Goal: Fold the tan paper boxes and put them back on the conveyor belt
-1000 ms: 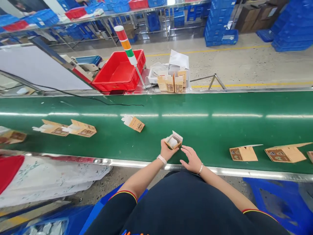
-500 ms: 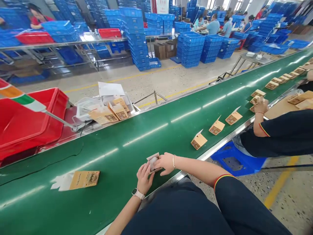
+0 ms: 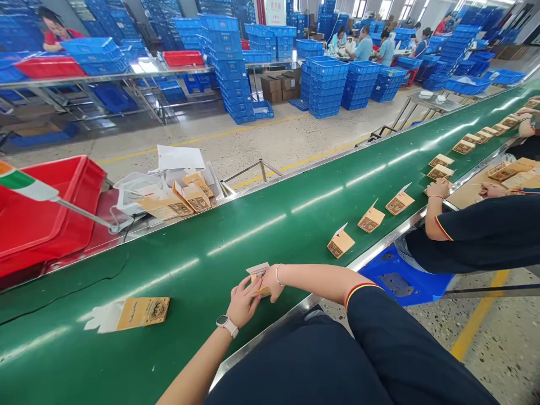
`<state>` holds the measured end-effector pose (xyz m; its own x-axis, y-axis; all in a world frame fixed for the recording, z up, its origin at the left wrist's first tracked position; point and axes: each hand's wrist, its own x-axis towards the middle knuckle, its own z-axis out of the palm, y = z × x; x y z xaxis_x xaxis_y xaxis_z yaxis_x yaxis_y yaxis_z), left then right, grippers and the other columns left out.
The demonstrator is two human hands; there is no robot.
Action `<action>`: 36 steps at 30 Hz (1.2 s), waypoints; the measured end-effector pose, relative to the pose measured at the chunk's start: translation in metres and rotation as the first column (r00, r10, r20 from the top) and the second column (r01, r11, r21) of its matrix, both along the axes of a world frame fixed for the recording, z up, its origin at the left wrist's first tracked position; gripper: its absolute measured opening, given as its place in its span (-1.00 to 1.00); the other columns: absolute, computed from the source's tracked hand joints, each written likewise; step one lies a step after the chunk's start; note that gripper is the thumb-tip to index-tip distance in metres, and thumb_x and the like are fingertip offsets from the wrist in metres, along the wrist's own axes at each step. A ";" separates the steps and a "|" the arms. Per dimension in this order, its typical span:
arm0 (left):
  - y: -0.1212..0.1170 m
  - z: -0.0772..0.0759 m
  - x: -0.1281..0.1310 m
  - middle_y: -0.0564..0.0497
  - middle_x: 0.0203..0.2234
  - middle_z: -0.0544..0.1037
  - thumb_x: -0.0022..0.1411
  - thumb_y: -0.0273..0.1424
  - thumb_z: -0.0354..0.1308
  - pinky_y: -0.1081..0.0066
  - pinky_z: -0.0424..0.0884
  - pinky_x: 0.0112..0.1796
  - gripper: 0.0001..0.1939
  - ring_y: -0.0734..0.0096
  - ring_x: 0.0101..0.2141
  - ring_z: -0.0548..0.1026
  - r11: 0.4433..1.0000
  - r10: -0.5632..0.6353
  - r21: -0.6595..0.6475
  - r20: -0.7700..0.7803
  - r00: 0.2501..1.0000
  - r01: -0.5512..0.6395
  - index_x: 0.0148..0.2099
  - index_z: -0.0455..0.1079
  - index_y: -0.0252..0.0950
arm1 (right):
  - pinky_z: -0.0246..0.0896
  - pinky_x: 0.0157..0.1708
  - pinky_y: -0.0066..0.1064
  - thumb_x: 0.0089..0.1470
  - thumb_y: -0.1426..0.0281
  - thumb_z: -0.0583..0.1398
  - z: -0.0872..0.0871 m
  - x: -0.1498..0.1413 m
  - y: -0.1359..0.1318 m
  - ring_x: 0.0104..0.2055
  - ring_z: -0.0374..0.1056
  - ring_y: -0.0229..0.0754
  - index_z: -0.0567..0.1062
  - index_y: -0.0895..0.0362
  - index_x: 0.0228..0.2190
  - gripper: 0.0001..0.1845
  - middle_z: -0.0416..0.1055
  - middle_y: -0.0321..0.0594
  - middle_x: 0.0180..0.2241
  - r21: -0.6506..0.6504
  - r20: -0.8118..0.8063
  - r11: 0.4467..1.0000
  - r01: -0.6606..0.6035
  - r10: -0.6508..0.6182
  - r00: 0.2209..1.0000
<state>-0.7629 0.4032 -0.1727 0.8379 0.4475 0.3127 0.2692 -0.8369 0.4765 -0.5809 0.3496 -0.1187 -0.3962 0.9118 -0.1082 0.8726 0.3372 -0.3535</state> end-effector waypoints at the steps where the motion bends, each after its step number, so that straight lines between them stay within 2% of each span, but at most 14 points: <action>1: 0.000 0.001 0.005 -0.10 -0.01 0.53 0.24 -0.30 -0.02 0.09 0.37 -0.16 -0.60 -0.01 0.05 0.39 1.000 0.009 0.002 -0.007 1.000 -0.009 0.11 0.39 -0.07 | 0.30 -0.12 -0.34 -0.21 0.33 0.36 0.003 0.008 -0.006 -0.12 0.40 -0.14 0.49 -0.02 -0.15 -0.53 0.49 -0.30 -0.21 -0.013 -0.013 1.000 -0.021 0.020 1.000; 3: -0.002 0.002 0.012 -0.12 0.01 0.51 0.26 -0.30 -0.04 0.10 0.37 -0.14 -0.59 0.00 0.07 0.37 1.000 0.024 0.019 -0.029 0.999 -0.023 0.12 0.38 -0.12 | 0.31 -0.12 -0.32 -0.17 0.34 0.34 0.006 0.024 -0.023 -0.05 0.37 -0.10 0.39 0.06 0.00 -0.38 0.42 -0.15 -0.04 -0.022 -0.102 0.999 -0.040 0.038 0.994; 6: -0.009 0.002 0.019 -0.11 0.05 0.47 0.29 -0.33 -0.09 0.10 0.37 -0.12 -0.60 0.03 0.10 0.34 0.997 0.017 0.074 -0.089 0.996 -0.011 0.11 0.39 -0.15 | 0.35 -0.20 -0.34 -0.10 0.36 0.28 0.002 0.040 -0.053 -0.10 0.39 -0.13 0.05 0.17 0.22 -0.10 0.27 0.03 0.11 -0.003 -0.346 0.999 0.045 -0.044 0.937; 8: -0.014 0.002 0.021 -0.09 0.07 0.46 0.30 -0.35 -0.11 0.12 0.38 -0.12 -0.60 0.05 0.11 0.33 0.995 0.001 0.102 -0.115 0.993 0.010 0.11 0.39 -0.13 | 0.34 -0.20 -0.34 -0.07 0.40 0.24 -0.009 0.045 -0.068 -0.13 0.40 -0.16 0.02 0.18 0.23 -0.13 0.23 0.05 0.14 0.048 -0.428 0.993 0.107 -0.077 0.901; 14: -0.018 0.003 0.035 -0.02 -0.06 0.55 0.27 -0.36 -0.03 0.08 0.38 -0.12 -0.68 0.03 0.04 0.37 0.998 -0.009 0.058 -0.142 0.990 0.017 -0.03 0.48 -0.06 | 0.26 -0.18 -0.21 -0.03 0.24 0.27 -0.043 0.046 -0.070 -0.15 0.36 -0.07 0.46 0.00 -0.10 -0.60 0.37 -0.16 0.08 0.192 -0.315 0.957 0.216 -0.149 0.937; 17: -0.017 -0.001 0.043 -0.02 -0.18 0.58 0.23 -0.34 0.02 0.08 0.37 -0.10 -0.77 0.07 -0.01 0.41 0.999 -0.001 -0.048 -0.058 0.998 -0.002 -0.19 0.50 -0.10 | 0.25 -0.18 -0.23 -0.04 0.26 0.28 -0.054 0.042 -0.061 -0.24 0.35 -0.14 0.52 0.02 -0.45 -0.89 0.49 -0.24 -0.13 0.191 -0.535 0.879 0.438 -0.281 0.797; 19: -0.020 -0.006 0.050 -0.06 -0.27 0.57 0.17 -0.29 0.08 0.10 0.37 -0.10 -0.85 0.11 -0.09 0.46 0.983 0.100 -0.160 0.077 0.992 -0.087 -0.34 0.44 -0.19 | 0.26 -0.18 -0.23 -0.03 0.29 0.25 -0.061 0.036 -0.058 -0.27 0.34 -0.17 0.43 0.08 -0.60 -0.80 0.47 -0.21 -0.20 0.156 -0.660 0.790 0.593 -0.363 0.658; 21: -0.023 -0.009 0.059 -0.06 -0.33 0.52 0.10 -0.24 0.17 0.15 0.38 -0.13 -0.80 0.16 -0.17 0.48 0.914 0.295 -0.344 0.203 0.934 -0.215 -0.45 0.30 -0.23 | 0.30 -0.27 -0.26 -0.03 0.30 0.23 -0.069 0.029 -0.057 -0.29 0.32 -0.19 0.37 0.10 -0.61 -0.78 0.39 -0.14 -0.16 0.104 -0.716 0.669 0.736 -0.463 0.522; 22: -0.024 -0.010 0.065 -0.04 -0.35 0.49 0.05 -0.22 0.21 0.18 0.39 -0.14 -0.75 0.20 -0.21 0.48 0.840 0.409 -0.470 0.223 0.885 -0.270 -0.46 0.23 -0.23 | 0.31 -0.32 -0.28 -0.04 0.30 0.22 -0.073 0.025 -0.058 -0.32 0.31 -0.20 0.35 0.10 -0.58 -0.80 0.35 -0.10 -0.15 0.075 -0.729 0.603 0.794 -0.510 0.456; 24: -0.025 -0.009 0.078 0.02 -0.37 0.43 -0.03 -0.22 0.29 0.22 0.39 -0.14 -0.67 0.29 -0.25 0.47 0.641 0.574 -0.701 0.167 0.802 -0.313 -0.41 0.17 -0.23 | 0.31 -0.43 -0.32 -0.10 0.31 0.22 -0.081 0.021 -0.059 -0.40 0.26 -0.24 0.33 0.10 -0.50 -0.84 0.28 -0.12 -0.19 0.005 -0.749 0.460 0.888 -0.586 0.308; 26: -0.025 -0.006 0.091 0.07 -0.40 0.40 -0.07 -0.25 0.33 0.24 0.40 -0.15 -0.62 0.35 -0.28 0.46 0.481 0.614 -0.825 0.074 0.785 -0.298 -0.37 0.18 -0.23 | 0.31 -0.46 -0.32 -0.16 0.32 0.22 -0.088 0.020 -0.058 -0.47 0.21 -0.27 0.32 0.08 -0.43 -0.80 0.24 -0.20 -0.27 -0.049 -0.753 0.363 0.930 -0.626 0.205; 27: -0.025 -0.005 0.098 0.08 -0.41 0.41 -0.08 -0.26 0.35 0.24 0.41 -0.15 -0.62 0.36 -0.29 0.46 0.438 0.600 -0.854 0.045 0.799 -0.282 -0.35 0.20 -0.24 | 0.31 -0.46 -0.31 -0.17 0.32 0.22 -0.091 0.022 -0.057 -0.49 0.19 -0.27 0.31 0.07 -0.41 -0.77 0.23 -0.23 -0.30 -0.068 -0.751 0.336 0.939 -0.637 0.174; 32: -0.028 0.000 0.127 -0.02 -0.35 0.51 -0.05 -0.34 0.36 0.26 0.47 -0.23 -0.65 0.34 -0.32 0.51 0.324 0.517 -0.926 0.001 0.856 -0.194 -0.26 0.29 -0.28 | 0.31 -0.38 -0.27 -0.13 0.26 0.16 -0.095 0.038 -0.051 -0.39 0.25 -0.17 0.28 0.05 -0.39 -0.78 0.23 -0.27 -0.39 -0.129 -0.738 0.269 0.954 -0.669 0.089; 36: -0.033 0.003 0.138 -0.10 -0.27 0.53 0.03 -0.35 0.32 0.23 0.48 -0.18 -0.67 0.29 -0.25 0.53 0.268 0.530 -0.951 0.012 0.848 -0.154 -0.19 0.31 -0.29 | 0.25 -0.22 -0.13 -0.12 0.13 0.18 -0.084 0.042 -0.063 -0.20 0.25 -0.04 0.28 0.08 -0.22 -0.57 0.28 -0.10 -0.21 -0.080 -0.725 0.233 0.969 -0.681 0.104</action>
